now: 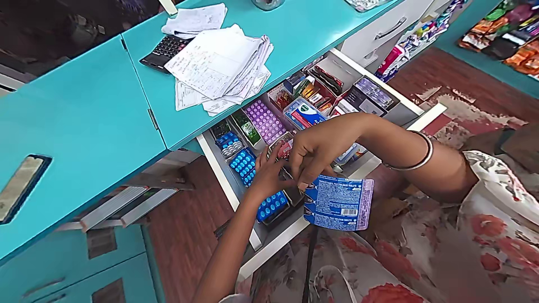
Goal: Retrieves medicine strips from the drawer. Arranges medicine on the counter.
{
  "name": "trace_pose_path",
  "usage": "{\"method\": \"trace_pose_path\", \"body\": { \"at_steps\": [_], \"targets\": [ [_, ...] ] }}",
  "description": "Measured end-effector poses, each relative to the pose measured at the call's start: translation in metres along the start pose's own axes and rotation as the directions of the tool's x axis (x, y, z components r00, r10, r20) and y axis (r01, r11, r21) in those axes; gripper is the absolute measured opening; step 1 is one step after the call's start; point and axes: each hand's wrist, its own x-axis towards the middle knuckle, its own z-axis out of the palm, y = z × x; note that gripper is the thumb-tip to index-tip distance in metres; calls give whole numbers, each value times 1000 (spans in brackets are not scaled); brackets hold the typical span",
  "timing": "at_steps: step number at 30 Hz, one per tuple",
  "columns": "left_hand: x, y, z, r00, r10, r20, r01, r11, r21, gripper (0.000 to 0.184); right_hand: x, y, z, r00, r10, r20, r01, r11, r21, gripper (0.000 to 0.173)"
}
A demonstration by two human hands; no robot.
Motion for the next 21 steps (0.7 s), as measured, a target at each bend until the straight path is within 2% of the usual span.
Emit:
{"method": "trace_pose_path", "body": {
  "at_steps": [3, 5, 6, 8, 10, 11, 12, 13, 15, 17, 18, 19, 20, 21],
  "targets": [
    [-1, 1, 2, 1000, 8, -27, -8, 1000, -18, 63, -2, 4, -1, 1000, 7, -2, -7, 1000, -22, 14],
    [-4, -2, 5, 979, 79, -187, -100, 990, -101, 53, -8, 10, -5, 998, -1, -67, -5, 996, -87, 16],
    [-6, -4, 4, 944, 131, -302, -189, 967, -171, 47, -13, 14, -10, 991, -8, -131, -10, 991, -135, 18],
    [-12, -3, -4, 877, 176, -447, -349, 872, -342, 40, -25, 24, -19, 952, -29, -305, -35, 978, -204, 20],
    [-24, 9, -21, 884, 172, -435, -419, 706, -571, 45, -31, 28, -22, 858, -32, -512, -66, 983, -173, 17],
    [-31, 17, -31, 909, 157, -386, -395, 624, -674, 49, -27, 28, -21, 794, -39, -606, -73, 985, -159, 15],
    [-36, 24, -38, 933, 118, -341, -349, 539, -767, 53, -20, 27, -17, 724, -51, -688, -77, 985, -154, 14],
    [-39, 31, -44, 946, 56, -319, -309, 452, -837, 47, -11, 26, -13, 673, -73, -736, -69, 985, -161, 12],
    [-42, 36, -51, 947, -95, -307, -266, 305, -914, 30, 4, 28, -7, 615, -167, -771, -33, 971, -237, 12],
    [-52, 31, -57, 918, -200, -343, -302, 210, -930, 24, 10, 34, -10, 568, -267, -779, -49, 933, -355, 14],
    [-60, 25, -58, 902, -239, -359, -326, 168, -930, 25, 11, 40, -14, 542, -303, -784, -113, 898, -425, 16],
    [-68, 17, -58, 889, -281, -361, -341, 120, -933, 27, 11, 49, -19, 533, -320, -784, -196, 854, -482, 17],
    [-76, 8, -58, 881, -325, -343, -341, 66, -938, 29, 12, 61, -23, 564, -298, -770, -268, 816, -512, 17],
    [-83, 0, -55, 874, -369, -315, -332, 17, -943, 31, 14, 74, -25, 628, -239, -741, -321, 788, -526, 16]
  ]
}}
